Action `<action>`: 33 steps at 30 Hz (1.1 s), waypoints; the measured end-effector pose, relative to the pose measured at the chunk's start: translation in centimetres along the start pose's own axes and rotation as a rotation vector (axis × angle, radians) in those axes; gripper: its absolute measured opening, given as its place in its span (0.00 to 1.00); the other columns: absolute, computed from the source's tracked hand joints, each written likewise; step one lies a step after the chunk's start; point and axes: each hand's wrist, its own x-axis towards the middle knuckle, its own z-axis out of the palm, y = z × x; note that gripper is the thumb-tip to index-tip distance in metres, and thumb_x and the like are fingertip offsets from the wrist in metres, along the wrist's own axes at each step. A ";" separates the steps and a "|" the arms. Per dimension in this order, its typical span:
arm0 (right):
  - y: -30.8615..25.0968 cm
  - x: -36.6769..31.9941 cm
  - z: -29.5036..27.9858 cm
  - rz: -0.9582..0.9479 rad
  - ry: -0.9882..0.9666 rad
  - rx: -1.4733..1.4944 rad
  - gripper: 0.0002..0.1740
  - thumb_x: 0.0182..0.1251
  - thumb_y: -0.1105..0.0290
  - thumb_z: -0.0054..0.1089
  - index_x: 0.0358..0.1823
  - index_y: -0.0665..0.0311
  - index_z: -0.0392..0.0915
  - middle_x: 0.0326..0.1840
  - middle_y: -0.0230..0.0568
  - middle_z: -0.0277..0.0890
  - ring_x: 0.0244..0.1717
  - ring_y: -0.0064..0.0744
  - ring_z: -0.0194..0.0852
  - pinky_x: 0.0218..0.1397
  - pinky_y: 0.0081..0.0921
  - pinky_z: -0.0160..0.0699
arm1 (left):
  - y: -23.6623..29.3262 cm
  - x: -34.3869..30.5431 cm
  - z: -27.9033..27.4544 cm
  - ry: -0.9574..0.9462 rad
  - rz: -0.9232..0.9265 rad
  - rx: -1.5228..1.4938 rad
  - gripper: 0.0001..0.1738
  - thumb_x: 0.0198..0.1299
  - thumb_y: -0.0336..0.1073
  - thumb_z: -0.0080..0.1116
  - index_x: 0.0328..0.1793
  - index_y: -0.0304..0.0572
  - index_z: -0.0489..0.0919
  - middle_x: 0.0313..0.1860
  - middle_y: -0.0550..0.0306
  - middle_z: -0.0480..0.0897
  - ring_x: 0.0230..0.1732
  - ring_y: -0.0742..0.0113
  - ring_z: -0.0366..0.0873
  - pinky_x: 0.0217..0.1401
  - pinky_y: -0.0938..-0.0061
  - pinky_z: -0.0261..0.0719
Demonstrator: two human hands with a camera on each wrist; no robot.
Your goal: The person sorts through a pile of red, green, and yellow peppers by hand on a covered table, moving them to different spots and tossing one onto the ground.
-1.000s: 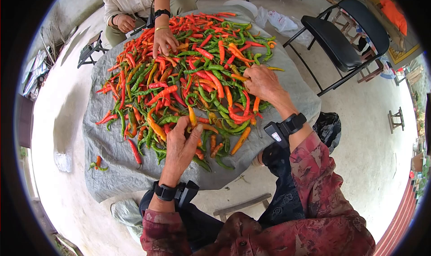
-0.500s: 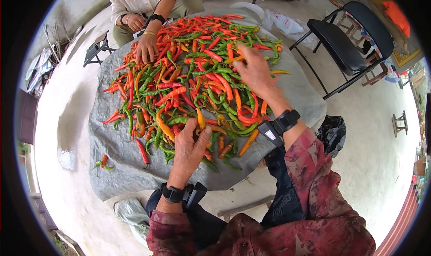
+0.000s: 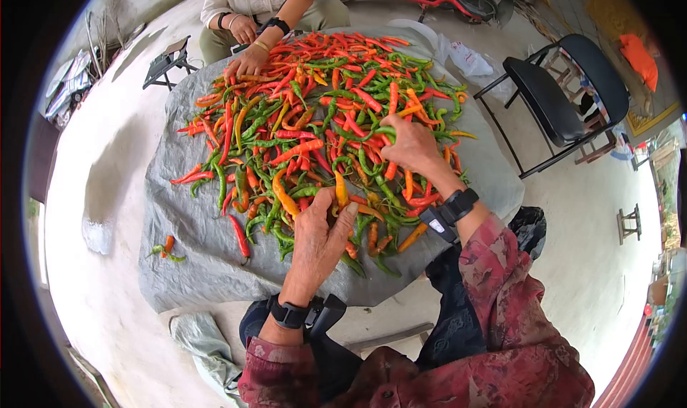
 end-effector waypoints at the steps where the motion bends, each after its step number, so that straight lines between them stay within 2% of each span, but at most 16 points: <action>1: 0.4 0.5 -0.4 -0.005 -0.007 -0.014 0.28 0.45 0.64 0.60 0.53 0.55 0.72 0.38 0.52 0.79 0.45 0.51 0.76 0.49 0.41 0.74 | 0.1 0.0 -0.1 0.013 0.015 -0.010 0.12 0.62 0.36 0.57 0.43 0.33 0.74 0.25 0.60 0.74 0.27 0.76 0.68 0.30 0.78 0.69; 4: 1.0 3.0 -2.4 -0.102 0.152 0.036 0.28 0.45 0.63 0.61 0.53 0.54 0.72 0.41 0.53 0.78 0.46 0.52 0.76 0.50 0.39 0.74 | 0.3 -0.2 -0.4 0.021 0.004 -0.035 0.12 0.62 0.36 0.57 0.44 0.33 0.74 0.25 0.60 0.74 0.27 0.76 0.68 0.30 0.78 0.69; 6: 0.7 4.8 -4.4 -0.190 0.339 0.069 0.28 0.47 0.63 0.60 0.54 0.56 0.72 0.44 0.55 0.77 0.47 0.53 0.75 0.51 0.39 0.73 | 0.2 -0.2 -0.7 0.019 -0.015 -0.041 0.12 0.62 0.36 0.57 0.44 0.33 0.74 0.25 0.60 0.74 0.27 0.76 0.68 0.30 0.78 0.69; 9: 1.3 7.1 -5.9 -0.235 0.476 0.017 0.28 0.49 0.63 0.60 0.55 0.60 0.72 0.45 0.56 0.77 0.48 0.54 0.75 0.52 0.38 0.73 | -0.2 -0.1 -0.7 0.061 0.065 0.004 0.11 0.62 0.34 0.57 0.44 0.33 0.73 0.21 0.59 0.74 0.22 0.76 0.69 0.26 0.78 0.68; 11: 1.5 7.0 -5.6 -0.229 0.461 -0.074 0.27 0.51 0.64 0.59 0.55 0.63 0.71 0.44 0.55 0.76 0.47 0.53 0.74 0.51 0.39 0.73 | -0.4 0.0 -0.9 0.060 -0.019 -0.144 0.13 0.64 0.38 0.55 0.47 0.35 0.74 0.28 0.64 0.75 0.27 0.79 0.68 0.30 0.82 0.68; 13: 0.6 5.0 -4.4 -0.404 0.554 -0.241 0.24 0.53 0.68 0.57 0.54 0.64 0.72 0.43 0.54 0.74 0.47 0.53 0.73 0.51 0.40 0.72 | -0.8 0.1 -1.0 0.077 -0.024 -0.210 0.13 0.65 0.39 0.54 0.48 0.36 0.74 0.29 0.64 0.75 0.27 0.80 0.68 0.30 0.83 0.68; 14: 0.0 3.6 -3.4 -0.454 0.503 -0.142 0.21 0.54 0.71 0.56 0.52 0.66 0.72 0.44 0.53 0.72 0.48 0.52 0.71 0.53 0.42 0.70 | -0.9 0.1 -1.0 0.094 -0.032 -0.276 0.14 0.66 0.39 0.54 0.49 0.37 0.73 0.30 0.64 0.75 0.28 0.81 0.68 0.30 0.85 0.68; 16: 0.0 2.1 -0.4 -0.517 0.217 -0.041 0.19 0.54 0.73 0.56 0.49 0.67 0.73 0.45 0.53 0.71 0.48 0.52 0.70 0.55 0.43 0.68 | -1.2 -0.3 -0.9 0.132 -0.054 -0.270 0.13 0.65 0.38 0.54 0.48 0.35 0.74 0.29 0.63 0.75 0.27 0.81 0.68 0.30 0.84 0.68; 17: 0.0 1.4 0.7 -0.457 0.042 -0.106 0.23 0.54 0.73 0.57 0.54 0.66 0.71 0.48 0.53 0.70 0.50 0.52 0.68 0.56 0.44 0.68 | -1.3 -0.6 -0.9 0.165 -0.071 -0.267 0.11 0.65 0.36 0.54 0.46 0.34 0.74 0.28 0.63 0.76 0.27 0.80 0.67 0.30 0.83 0.67; 19: 0.7 1.6 3.8 -0.533 0.030 -0.111 0.31 0.54 0.74 0.57 0.63 0.62 0.65 0.50 0.51 0.69 0.53 0.50 0.66 0.57 0.43 0.69 | -1.2 -1.5 -0.8 0.135 -0.119 -0.283 0.12 0.65 0.36 0.54 0.46 0.34 0.74 0.28 0.63 0.75 0.27 0.80 0.67 0.30 0.83 0.67; 20: 0.9 2.0 4.2 -0.533 0.035 -0.102 0.31 0.54 0.74 0.57 0.63 0.62 0.65 0.50 0.51 0.69 0.53 0.50 0.66 0.57 0.43 0.69 | -1.2 -1.9 -0.8 0.109 -0.169 -0.312 0.12 0.65 0.37 0.53 0.46 0.33 0.74 0.27 0.64 0.74 0.27 0.80 0.66 0.30 0.83 0.66; 22: -0.7 1.9 3.2 -0.319 -0.080 -0.162 0.39 0.54 0.73 0.56 0.70 0.55 0.56 0.51 0.49 0.68 0.56 0.50 0.63 0.58 0.42 0.68 | -1.5 -2.4 -0.6 0.087 -0.187 -0.294 0.13 0.66 0.39 0.53 0.48 0.36 0.74 0.28 0.66 0.75 0.26 0.82 0.67 0.28 0.85 0.65; 26: -1.8 3.4 3.7 -0.231 -0.187 -0.254 0.43 0.54 0.71 0.57 0.73 0.47 0.51 0.52 0.48 0.68 0.57 0.50 0.62 0.58 0.41 0.68 | -0.7 -1.3 1.0 0.045 -0.124 -0.254 0.13 0.66 0.39 0.52 0.48 0.36 0.74 0.28 0.67 0.74 0.24 0.82 0.66 0.26 0.85 0.65; 27: -1.8 3.4 3.9 -0.311 -0.106 -0.271 0.40 0.52 0.72 0.57 0.69 0.51 0.57 0.45 0.49 0.72 0.51 0.49 0.68 0.49 0.43 0.72 | -0.5 -0.9 1.5 0.040 -0.075 -0.217 0.12 0.66 0.38 0.53 0.47 0.36 0.74 0.27 0.67 0.74 0.24 0.81 0.65 0.26 0.84 0.65; 30: -1.3 3.4 3.8 -0.238 -0.204 -0.109 0.31 0.46 0.73 0.58 0.56 0.60 0.64 0.25 0.47 0.75 0.32 0.53 0.76 0.30 0.46 0.71 | -0.2 1.0 2.6 -0.061 -0.053 -0.123 0.11 0.65 0.36 0.54 0.45 0.34 0.74 0.28 0.65 0.75 0.27 0.81 0.68 0.30 0.83 0.68; 33: -0.6 2.0 3.6 -0.355 -0.083 -0.076 0.30 0.48 0.68 0.62 0.55 0.62 0.63 0.32 0.51 0.76 0.36 0.52 0.76 0.34 0.42 0.71 | 0.0 2.4 3.2 -0.143 -0.028 -0.042 0.12 0.64 0.36 0.55 0.45 0.34 0.74 0.29 0.64 0.76 0.30 0.81 0.70 0.32 0.82 0.69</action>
